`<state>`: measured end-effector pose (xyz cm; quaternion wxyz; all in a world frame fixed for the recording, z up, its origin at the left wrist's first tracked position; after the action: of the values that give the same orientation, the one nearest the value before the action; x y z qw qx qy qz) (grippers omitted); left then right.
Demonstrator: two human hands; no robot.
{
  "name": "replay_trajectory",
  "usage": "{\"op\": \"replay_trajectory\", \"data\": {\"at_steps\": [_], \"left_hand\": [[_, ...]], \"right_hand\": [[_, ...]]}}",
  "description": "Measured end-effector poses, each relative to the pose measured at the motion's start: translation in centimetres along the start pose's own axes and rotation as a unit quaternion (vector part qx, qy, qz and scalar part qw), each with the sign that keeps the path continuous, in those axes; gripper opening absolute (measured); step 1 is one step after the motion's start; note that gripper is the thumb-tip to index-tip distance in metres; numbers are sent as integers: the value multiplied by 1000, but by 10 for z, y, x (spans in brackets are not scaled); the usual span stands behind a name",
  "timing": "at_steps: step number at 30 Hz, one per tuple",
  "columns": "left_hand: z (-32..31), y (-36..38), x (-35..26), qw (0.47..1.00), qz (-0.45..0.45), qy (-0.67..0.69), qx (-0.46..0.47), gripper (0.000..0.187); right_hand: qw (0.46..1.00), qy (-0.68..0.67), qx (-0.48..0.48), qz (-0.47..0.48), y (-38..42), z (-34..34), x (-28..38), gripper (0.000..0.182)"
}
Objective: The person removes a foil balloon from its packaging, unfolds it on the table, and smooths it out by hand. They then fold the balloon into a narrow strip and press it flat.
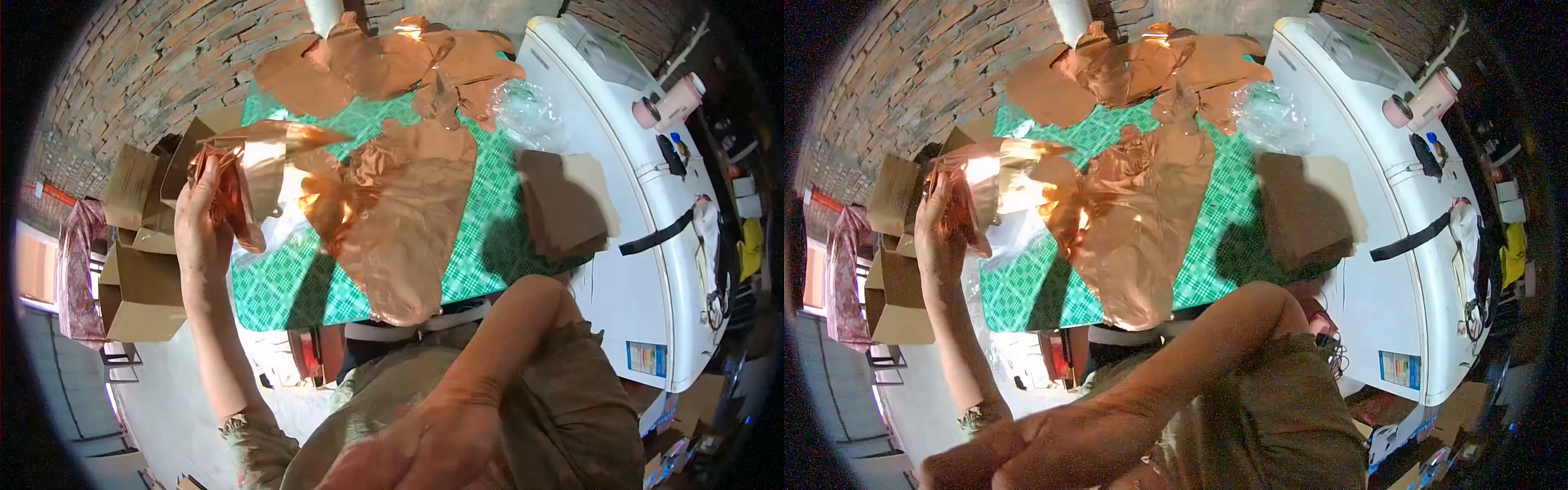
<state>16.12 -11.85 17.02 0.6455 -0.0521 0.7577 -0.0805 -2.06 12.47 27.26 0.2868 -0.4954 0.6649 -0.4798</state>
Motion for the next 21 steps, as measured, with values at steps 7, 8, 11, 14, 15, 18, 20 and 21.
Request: {"op": "replay_trajectory", "data": {"at_steps": [7, 8, 11, 14, 15, 18, 20, 21], "left_hand": [[40, 44, -36, 993, -60, -59, -79, 37], [40, 47, -39, 994, -60, -54, -70, 37], [10, 52, -46, 997, -47, -16, -60, 38], [6, 56, -40, 987, 79, -142, 10, 33], [-27, 59, -50, 986, 75, -120, 83, 33], [-60, 59, -43, 894, 121, -277, 330, 29], [-81, 59, -53, 842, 156, -339, 389, 27], [-89, 60, -56, 812, 175, -369, 417, 26]], "right_hand": [[972, 84, -64, -211, 33, -5, -18, 35], [967, 111, -58, -223, 38, -7, -15, 34], [967, 238, -64, 65, 32, -17, 12, 26], [831, 523, -78, -173, 56, -3, 75, 14], [720, 665, -85, -182, 57, -5, 102, 13], [387, 878, -141, -244, 60, 2, 168, 28], [374, 869, -204, -253, 58, 13, 186, 41], [342, 885, -187, -254, 48, 19, 186, 45]]}}
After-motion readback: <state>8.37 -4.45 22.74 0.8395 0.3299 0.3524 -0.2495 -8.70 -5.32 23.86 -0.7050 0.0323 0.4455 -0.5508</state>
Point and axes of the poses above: each hand's wrist, its own y-axis away from the middle knuckle, its own z-axis out of the back of the hand, x = y × z, the point moved 10 cm from there along -y, towards the middle knuckle, and after that the axes turned 8 degrees about x, right-handed, at the moved point
